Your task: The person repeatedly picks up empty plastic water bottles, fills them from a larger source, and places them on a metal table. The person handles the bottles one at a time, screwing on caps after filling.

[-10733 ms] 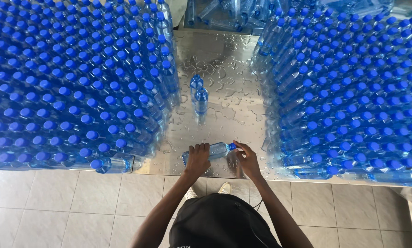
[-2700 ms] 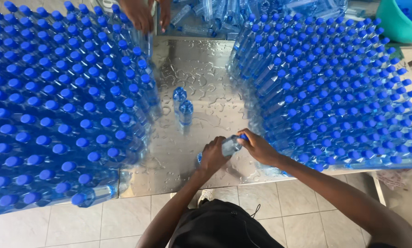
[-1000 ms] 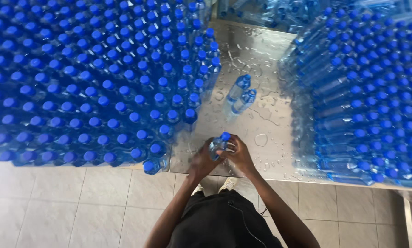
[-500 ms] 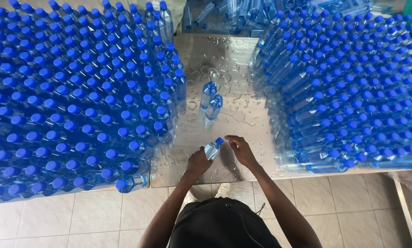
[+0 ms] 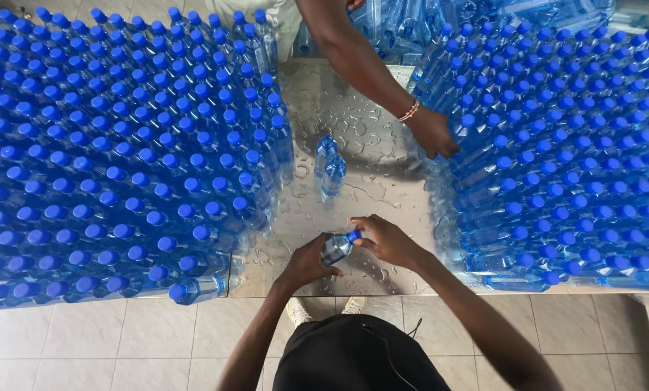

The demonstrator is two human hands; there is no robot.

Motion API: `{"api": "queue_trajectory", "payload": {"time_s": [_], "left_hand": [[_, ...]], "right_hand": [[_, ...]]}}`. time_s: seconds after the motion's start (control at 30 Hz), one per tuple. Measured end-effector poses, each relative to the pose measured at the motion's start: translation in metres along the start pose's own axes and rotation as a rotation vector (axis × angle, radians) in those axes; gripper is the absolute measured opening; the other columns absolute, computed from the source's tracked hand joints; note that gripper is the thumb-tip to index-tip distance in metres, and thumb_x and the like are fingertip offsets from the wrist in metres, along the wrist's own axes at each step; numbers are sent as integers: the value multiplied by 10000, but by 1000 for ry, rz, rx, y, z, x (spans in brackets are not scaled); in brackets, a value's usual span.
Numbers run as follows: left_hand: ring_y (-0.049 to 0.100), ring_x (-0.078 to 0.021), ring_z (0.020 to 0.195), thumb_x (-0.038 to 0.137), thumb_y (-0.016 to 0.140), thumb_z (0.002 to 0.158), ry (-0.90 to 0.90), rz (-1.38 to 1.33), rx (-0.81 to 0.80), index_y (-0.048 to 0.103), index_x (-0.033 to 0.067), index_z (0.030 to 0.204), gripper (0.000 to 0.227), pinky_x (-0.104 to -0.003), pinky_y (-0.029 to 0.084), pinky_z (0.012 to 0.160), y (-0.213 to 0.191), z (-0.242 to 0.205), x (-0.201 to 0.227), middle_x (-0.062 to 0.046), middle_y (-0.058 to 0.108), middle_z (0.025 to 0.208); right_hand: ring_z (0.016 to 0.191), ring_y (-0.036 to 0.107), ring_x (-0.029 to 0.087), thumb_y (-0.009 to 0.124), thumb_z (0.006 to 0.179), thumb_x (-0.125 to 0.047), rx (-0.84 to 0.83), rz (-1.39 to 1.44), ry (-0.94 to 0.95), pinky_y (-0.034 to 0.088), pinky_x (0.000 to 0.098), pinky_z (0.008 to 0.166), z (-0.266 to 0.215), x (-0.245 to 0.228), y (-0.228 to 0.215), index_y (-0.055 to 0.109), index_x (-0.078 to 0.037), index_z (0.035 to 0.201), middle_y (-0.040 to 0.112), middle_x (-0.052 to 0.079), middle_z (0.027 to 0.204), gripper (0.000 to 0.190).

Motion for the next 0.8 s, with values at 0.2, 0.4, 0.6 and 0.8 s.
{"api": "queue_trajectory", "payload": {"time_s": [0.2, 0.4, 0.6, 0.8], "left_hand": [[729, -460, 1194, 336, 914, 854, 255, 141, 213, 502, 127, 1534, 823, -579, 586, 1021, -2, 1, 18, -229, 715, 1271], [755, -441, 1110, 473, 866, 876, 319, 45, 169, 536, 145, 1471, 755, -575, 605, 942, -16, -8, 32, -189, 747, 1192], [721, -570, 1106, 485, 906, 796, 411, -120, -150, 573, 42, 1411, 827, -673, 570, 930, -14, -29, 61, -329, 765, 1160], [761, -469, 1076, 471, 876, 803, 309, 90, -96, 570, 159, 1432, 766, -625, 595, 894, -10, -31, 50, -201, 786, 1139]], "right_hand": [[661, 583, 243, 395, 1155, -282, -192, 181, 171, 482, 460, 709, -16, -10, 9, 513, -226, 1452, 623, 73, 710, 324], [494, 565, 159, 397, 1160, -461, -116, -20, 200, 468, 316, 432, -25, -23, -27, 511, -214, 1494, 549, -17, 638, 430], [1010, 675, 297, 281, 1163, -658, -143, -694, -520, 588, 396, 790, -48, -59, -1, 602, -86, 1087, 647, 126, 923, 660], [617, 580, 225, 514, 1124, -582, -107, 174, 183, 514, 385, 637, -60, -21, 4, 538, -151, 883, 520, 91, 636, 496]]}}
Point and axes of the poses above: each hand's wrist, its own z-axis towards the middle knuckle, its own y-axis out of the palm, x = y × z, the point moved 10 cm from there along z, towards the middle knuckle
